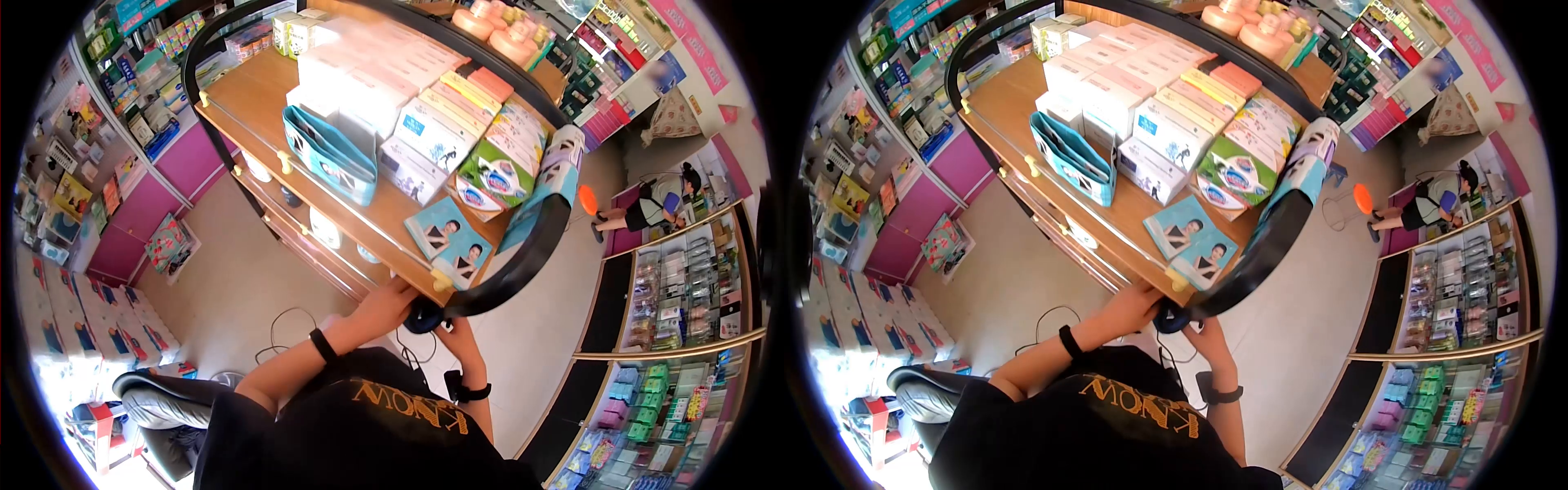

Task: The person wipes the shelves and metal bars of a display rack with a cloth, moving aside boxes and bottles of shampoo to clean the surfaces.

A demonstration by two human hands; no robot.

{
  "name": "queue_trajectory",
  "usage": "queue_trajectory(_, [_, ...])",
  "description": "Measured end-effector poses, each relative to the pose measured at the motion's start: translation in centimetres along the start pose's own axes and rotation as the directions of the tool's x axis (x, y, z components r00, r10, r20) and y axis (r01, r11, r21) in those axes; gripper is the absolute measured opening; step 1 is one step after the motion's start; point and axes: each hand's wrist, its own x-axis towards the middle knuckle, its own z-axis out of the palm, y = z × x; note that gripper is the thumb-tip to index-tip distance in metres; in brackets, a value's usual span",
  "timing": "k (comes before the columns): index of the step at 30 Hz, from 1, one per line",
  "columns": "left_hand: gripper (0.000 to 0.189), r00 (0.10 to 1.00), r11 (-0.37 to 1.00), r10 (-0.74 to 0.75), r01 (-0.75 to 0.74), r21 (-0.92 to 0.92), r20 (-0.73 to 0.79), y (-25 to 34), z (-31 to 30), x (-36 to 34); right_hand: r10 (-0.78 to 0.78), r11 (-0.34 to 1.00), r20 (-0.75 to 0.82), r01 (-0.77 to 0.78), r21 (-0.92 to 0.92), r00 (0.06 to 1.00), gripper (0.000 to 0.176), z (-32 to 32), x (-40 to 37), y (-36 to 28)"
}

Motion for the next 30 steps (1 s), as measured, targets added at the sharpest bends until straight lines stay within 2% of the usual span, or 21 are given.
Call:
queue_trajectory(1, [0.046, 1.0, 1.0, 0.011, -0.011, 0.003, 0.021, -0.1, -0.1, -0.3, -0.035, 0.992, -0.033, 0.039, 0.121, 0.999, 0.048, 0.7, 0.0, -0.5])
queue_trajectory(2, [0.046, 0.999, 1.0, 0.021, -0.022, 0.007, 0.042, -0.2, 0.0, -0.7, -0.078, 0.991, -0.075, 0.085, 0.103, 0.994, 0.048, 1.1, 0.1, -0.8])
queue_trajectory(4, [0.042, 0.998, 0.999, 0.041, -0.041, 0.016, 0.043, -1.2, 0.6, -1.5, -0.265, 0.964, -0.084, 0.262, -0.045, 0.961, 0.051, 1.7, 1.2, 0.4])
queue_trajectory(6, [0.04, 0.998, 0.999, 0.036, -0.036, -0.006, 0.058, -1.8, 0.7, -2.4, -0.255, 0.966, -0.038, 0.253, -0.053, 0.966, 0.052, 1.6, 1.7, 0.5])
queue_trajectory(7, [0.04, 0.989, 0.999, -0.044, 0.044, 0.008, 0.14, -2.2, 0.8, -2.7, -0.246, 0.967, 0.008, 0.246, -0.061, 0.969, 0.054, 1.2, 1.8, 0.3])
queue_trajectory(10, [0.034, 0.982, 0.998, -0.05, 0.056, -0.026, 0.179, -2.6, 0.4, -3.0, -0.181, 0.979, 0.059, 0.186, -0.08, 0.982, 0.054, -0.4, 1.6, -0.1])
queue_trajectory(11, [0.034, 0.982, 0.998, -0.049, 0.054, -0.023, 0.181, -2.7, 0.2, -2.8, -0.299, 0.93, 0.047, 0.302, -0.209, 0.953, 0.052, -0.9, 1.7, -0.2])
queue_trajectory(13, [0.03, 0.994, 0.997, -0.057, 0.061, -0.05, 0.093, -2.8, -0.3, -2.7, -0.291, 0.939, 0.044, 0.294, -0.176, 0.956, 0.05, -2.4, 1.2, -2.4])
queue_trajectory(14, [0.03, 0.993, 0.997, -0.056, 0.061, -0.043, 0.102, -2.8, -0.6, -2.5, -0.278, 0.949, 0.041, 0.281, -0.146, 0.96, 0.049, -3.2, 0.8, -4.1])
queue_trajectory(15, [0.03, 0.997, 0.998, -0.046, 0.048, -0.041, 0.062, -2.8, -0.9, -2.2, -0.216, 0.966, 0.096, 0.227, -0.125, 0.972, 0.04, -4.1, 0.8, -4.6])
queue_trajectory(16, [0.03, 0.999, 0.999, -0.034, 0.035, -0.04, 0.02, -2.6, -1.1, -1.8, -0.217, 0.967, 0.088, 0.226, -0.119, 0.972, 0.04, -4.5, 0.7, -5.6])
queue_trajectory(18, [0.029, 0.999, 0.999, -0.033, 0.033, -0.007, 0.025, -2.4, -1.4, -1.3, -0.201, 0.973, 0.142, 0.215, -0.088, 0.969, 0.031, -5.1, 0.8, -7.1])
queue_trajectory(21, [0.032, 0.998, 0.998, -0.058, 0.056, 0.037, 0.035, -1.4, -1.5, -0.8, -0.237, 0.971, 0.125, 0.24, -0.007, 0.963, 0.029, -4.9, 1.4, -6.5])
queue_trajectory(22, [0.035, 0.996, 0.996, -0.077, 0.075, 0.042, 0.053, -1.0, -1.2, -0.8, -0.248, 0.968, 0.131, 0.251, -0.001, 0.96, 0.029, -5.0, 1.8, -6.4])
queue_trajectory(24, [0.039, 0.993, 0.99, -0.112, 0.107, 0.087, 0.048, -1.7, 0.8, -1.2, -0.226, 0.972, 0.277, 0.235, 0.0, 0.934, 0.031, -5.3, 2.4, -6.2])
queue_trajectory(25, [0.044, 0.989, 0.984, -0.141, 0.134, 0.12, 0.049, -1.9, 1.8, -1.3, -0.32, 0.946, 0.245, 0.322, 0.036, 0.915, 0.036, -4.8, 2.7, -4.8])
queue_trajectory(28, [0.049, 0.971, 0.966, -0.236, 0.229, 0.123, 0.049, -1.9, 3.6, -1.4, -0.251, 0.967, 0.226, 0.254, 0.018, 0.941, 0.046, -5.2, 3.7, -2.2])
queue_trajectory(30, [0.046, 0.972, 0.963, -0.236, 0.236, 0.126, -0.022, -1.5, 4.2, -1.5, -0.317, 0.944, 0.26, 0.329, -0.002, 0.912, 0.043, -7.1, 4.6, -1.9])
